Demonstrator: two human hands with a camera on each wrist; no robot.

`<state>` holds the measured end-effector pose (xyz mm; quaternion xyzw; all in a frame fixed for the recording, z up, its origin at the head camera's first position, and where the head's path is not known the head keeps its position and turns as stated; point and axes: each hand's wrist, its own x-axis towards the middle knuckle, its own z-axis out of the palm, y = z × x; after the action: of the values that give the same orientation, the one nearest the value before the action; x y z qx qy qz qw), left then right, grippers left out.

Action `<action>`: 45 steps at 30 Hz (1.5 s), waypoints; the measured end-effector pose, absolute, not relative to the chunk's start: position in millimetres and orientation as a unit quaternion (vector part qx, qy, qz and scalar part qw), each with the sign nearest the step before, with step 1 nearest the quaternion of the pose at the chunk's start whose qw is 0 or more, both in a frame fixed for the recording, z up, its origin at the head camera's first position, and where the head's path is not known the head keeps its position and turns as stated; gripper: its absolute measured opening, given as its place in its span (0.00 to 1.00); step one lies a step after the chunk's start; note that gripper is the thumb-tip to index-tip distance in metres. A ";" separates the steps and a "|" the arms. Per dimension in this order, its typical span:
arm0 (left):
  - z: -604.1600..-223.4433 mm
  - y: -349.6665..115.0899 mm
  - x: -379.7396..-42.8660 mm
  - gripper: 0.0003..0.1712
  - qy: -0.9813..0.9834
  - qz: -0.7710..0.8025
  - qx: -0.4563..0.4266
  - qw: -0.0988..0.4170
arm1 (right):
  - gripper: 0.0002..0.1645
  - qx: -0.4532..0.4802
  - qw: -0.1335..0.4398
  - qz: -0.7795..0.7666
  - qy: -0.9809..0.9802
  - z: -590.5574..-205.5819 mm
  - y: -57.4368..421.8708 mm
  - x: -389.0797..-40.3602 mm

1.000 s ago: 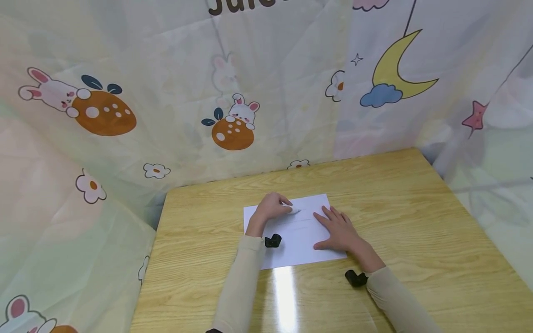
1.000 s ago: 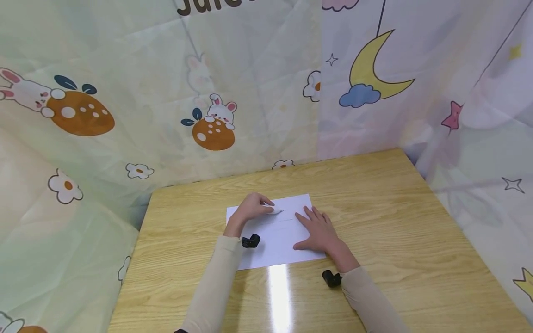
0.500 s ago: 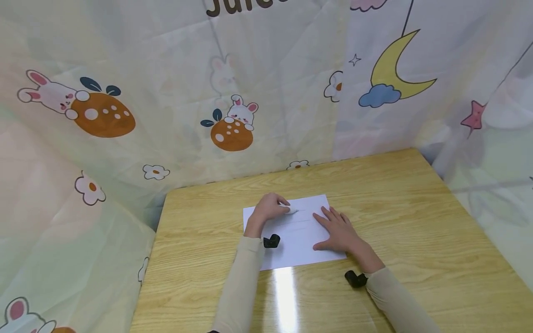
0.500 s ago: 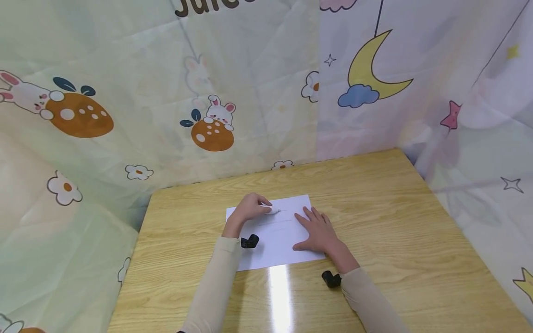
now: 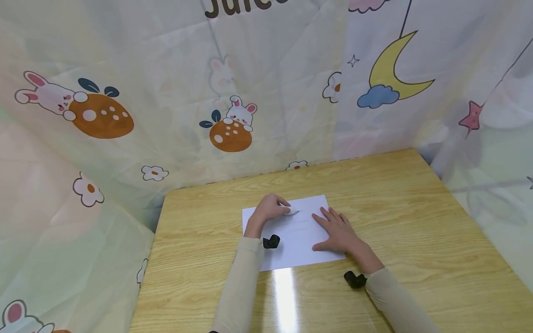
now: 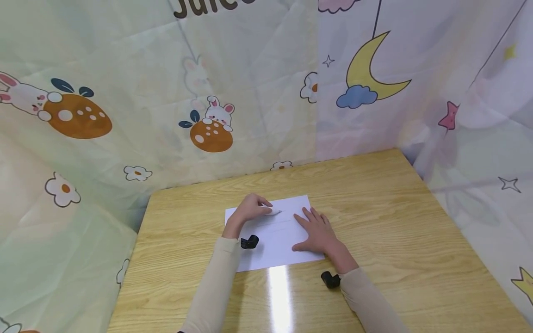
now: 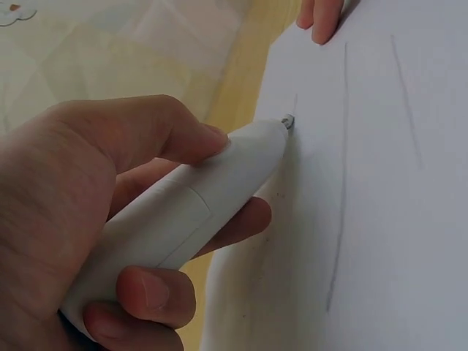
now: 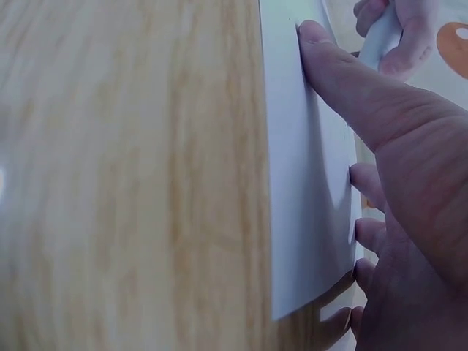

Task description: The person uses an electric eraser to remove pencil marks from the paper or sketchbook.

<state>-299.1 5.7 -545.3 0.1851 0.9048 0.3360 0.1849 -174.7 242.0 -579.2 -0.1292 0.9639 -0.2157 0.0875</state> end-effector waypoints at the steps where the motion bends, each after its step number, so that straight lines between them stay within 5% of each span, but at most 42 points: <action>1: -546.0 5.1 -299.2 0.09 0.904 0.339 0.184 0.185 | 0.62 -0.130 0.087 -0.216 0.964 -578.6 241.7 -174.3; 45: -547.7 15.0 -299.2 0.10 0.896 0.352 0.192 0.191 | 0.61 -0.131 0.083 -0.216 0.964 -575.9 242.0 -174.1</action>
<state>-299.2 15.0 -547.7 0.1915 0.8960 0.3522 0.1908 -174.1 242.0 -575.9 -0.1311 0.9640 -0.2160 0.0829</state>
